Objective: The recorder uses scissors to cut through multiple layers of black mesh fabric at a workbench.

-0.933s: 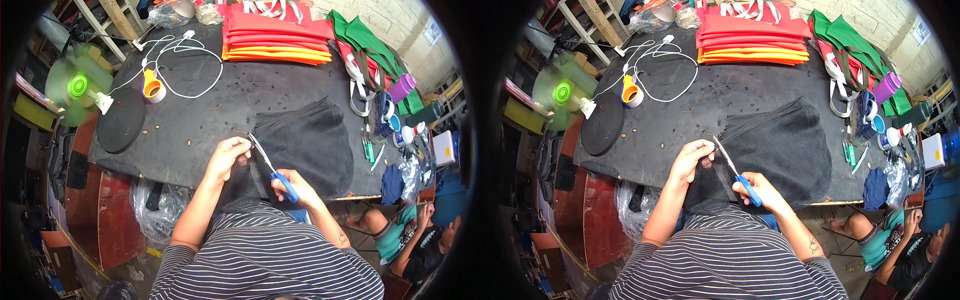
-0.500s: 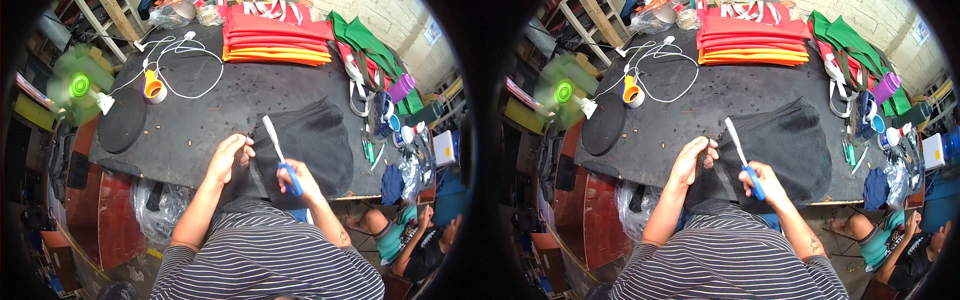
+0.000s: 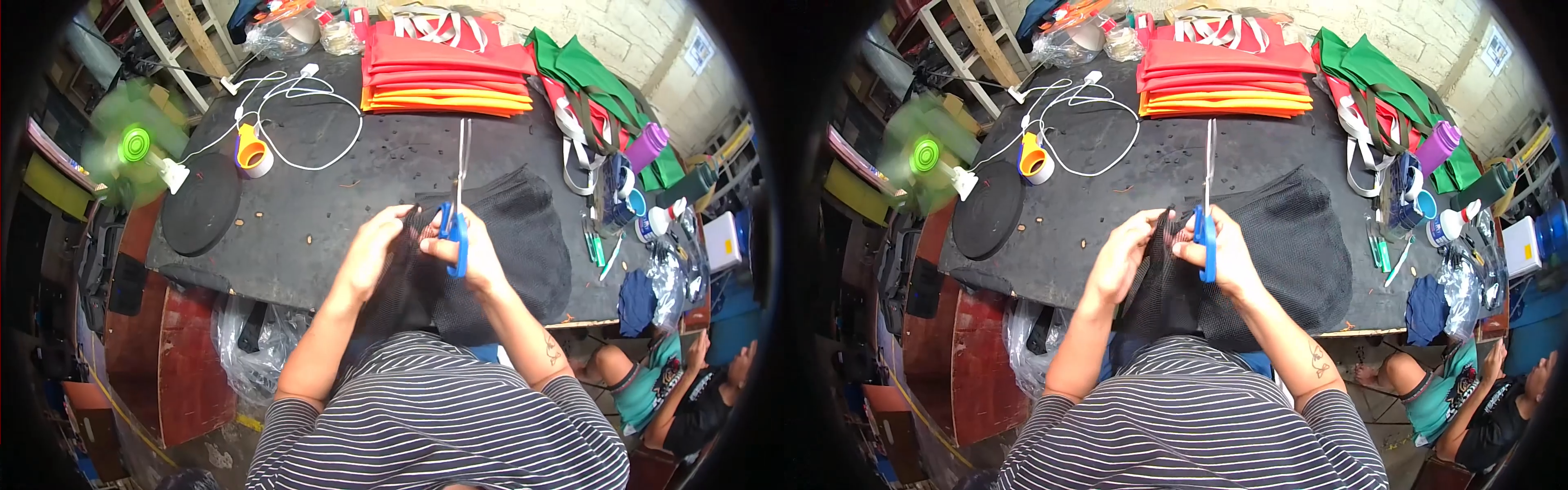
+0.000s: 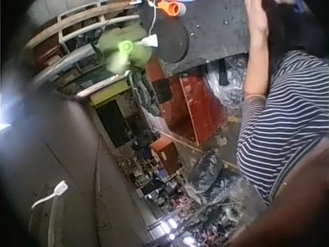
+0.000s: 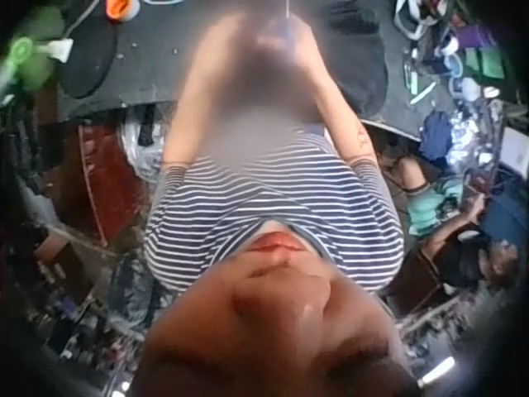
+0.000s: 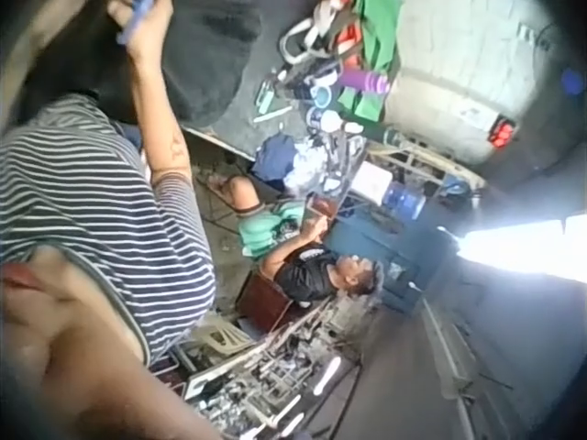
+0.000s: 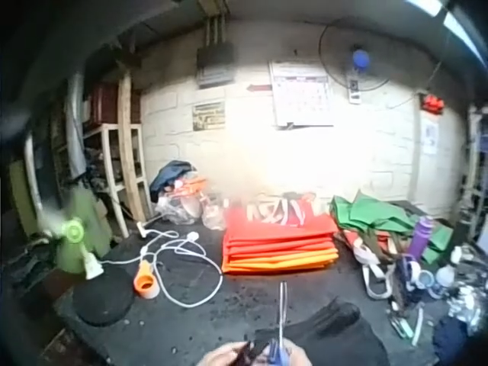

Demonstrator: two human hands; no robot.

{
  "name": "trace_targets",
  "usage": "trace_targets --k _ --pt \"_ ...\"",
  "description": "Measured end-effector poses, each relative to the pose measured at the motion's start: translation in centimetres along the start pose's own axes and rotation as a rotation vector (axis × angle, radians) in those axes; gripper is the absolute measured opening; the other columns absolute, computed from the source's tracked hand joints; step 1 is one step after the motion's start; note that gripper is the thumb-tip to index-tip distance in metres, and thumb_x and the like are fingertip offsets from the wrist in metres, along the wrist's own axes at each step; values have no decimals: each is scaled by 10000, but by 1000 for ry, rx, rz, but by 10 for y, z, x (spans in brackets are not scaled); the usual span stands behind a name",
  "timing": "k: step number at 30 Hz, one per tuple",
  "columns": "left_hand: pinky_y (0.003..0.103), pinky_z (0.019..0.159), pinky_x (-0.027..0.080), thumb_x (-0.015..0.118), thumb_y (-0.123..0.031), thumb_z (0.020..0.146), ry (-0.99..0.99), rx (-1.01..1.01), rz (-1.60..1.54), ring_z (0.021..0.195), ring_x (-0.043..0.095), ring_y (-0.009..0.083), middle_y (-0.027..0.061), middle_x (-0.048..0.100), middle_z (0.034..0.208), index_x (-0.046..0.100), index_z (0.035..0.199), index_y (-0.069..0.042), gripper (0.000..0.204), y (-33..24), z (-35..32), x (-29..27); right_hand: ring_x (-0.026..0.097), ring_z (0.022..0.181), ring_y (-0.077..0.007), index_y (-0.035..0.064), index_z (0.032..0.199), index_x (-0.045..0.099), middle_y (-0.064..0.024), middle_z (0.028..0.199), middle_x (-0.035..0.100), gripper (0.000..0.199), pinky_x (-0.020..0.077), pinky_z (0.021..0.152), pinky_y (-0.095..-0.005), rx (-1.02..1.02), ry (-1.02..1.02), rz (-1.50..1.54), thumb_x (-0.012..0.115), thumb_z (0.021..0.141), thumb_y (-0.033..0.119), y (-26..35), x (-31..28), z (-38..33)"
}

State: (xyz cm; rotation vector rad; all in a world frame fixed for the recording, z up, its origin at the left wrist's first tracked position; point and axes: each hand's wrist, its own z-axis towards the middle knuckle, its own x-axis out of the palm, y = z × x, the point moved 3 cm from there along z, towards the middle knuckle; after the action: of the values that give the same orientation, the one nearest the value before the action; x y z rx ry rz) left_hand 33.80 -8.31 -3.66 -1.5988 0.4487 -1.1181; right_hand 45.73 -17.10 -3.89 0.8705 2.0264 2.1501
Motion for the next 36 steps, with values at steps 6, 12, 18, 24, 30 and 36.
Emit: trace_targets --k 6,12,18,24,30,36 --pt "208 671 431 576 -131 847 -29 -163 -12 720 538 79 14 609 829 617 966 -4 178 -9 0 -27 574 692 -147 28 818 482 -59 745 547 281 485 647 -269 5 72 -56 669 624 -52 17 -10 -1" --pt "205 698 438 633 -64 801 -171 -23 10 730 548 66 5 608 797 631 880 9 108 -4 0 -18 513 664 -76 48 813 481 0 704 530 324 443 617 -225 73 37 -418 748 634 91 -1 -9 -18" --pt "208 721 438 641 -46 794 -382 191 176 747 557 78 22 618 815 642 877 14 103 -8 -5 -18 452 473 -91 22 725 455 -34 523 471 536 415 475 -258 -147 -62 -899 840 545 348 1 -3 -38" --pt "216 725 443 620 -27 806 -370 201 67 756 561 83 31 623 826 638 889 28 102 -9 -6 -18 416 511 -114 34 701 441 -34 555 434 506 387 488 -270 -92 -46 -993 849 535 282 -3 1 -43" --pt "215 714 445 617 -26 807 -372 194 105 749 562 88 36 622 823 637 886 32 100 -10 -7 -18 399 507 -115 35 660 426 -40 550 423 468 375 478 -273 -183 -81 -1032 837 564 239 0 1 -42" --pt "155 536 337 628 -69 804 -370 224 126 602 467 13 -29 594 735 650 887 4 113 -15 -9 -12 438 460 -86 28 628 467 -41 499 466 383 374 445 -248 -150 -68 -909 809 611 202 0 -1 -44"
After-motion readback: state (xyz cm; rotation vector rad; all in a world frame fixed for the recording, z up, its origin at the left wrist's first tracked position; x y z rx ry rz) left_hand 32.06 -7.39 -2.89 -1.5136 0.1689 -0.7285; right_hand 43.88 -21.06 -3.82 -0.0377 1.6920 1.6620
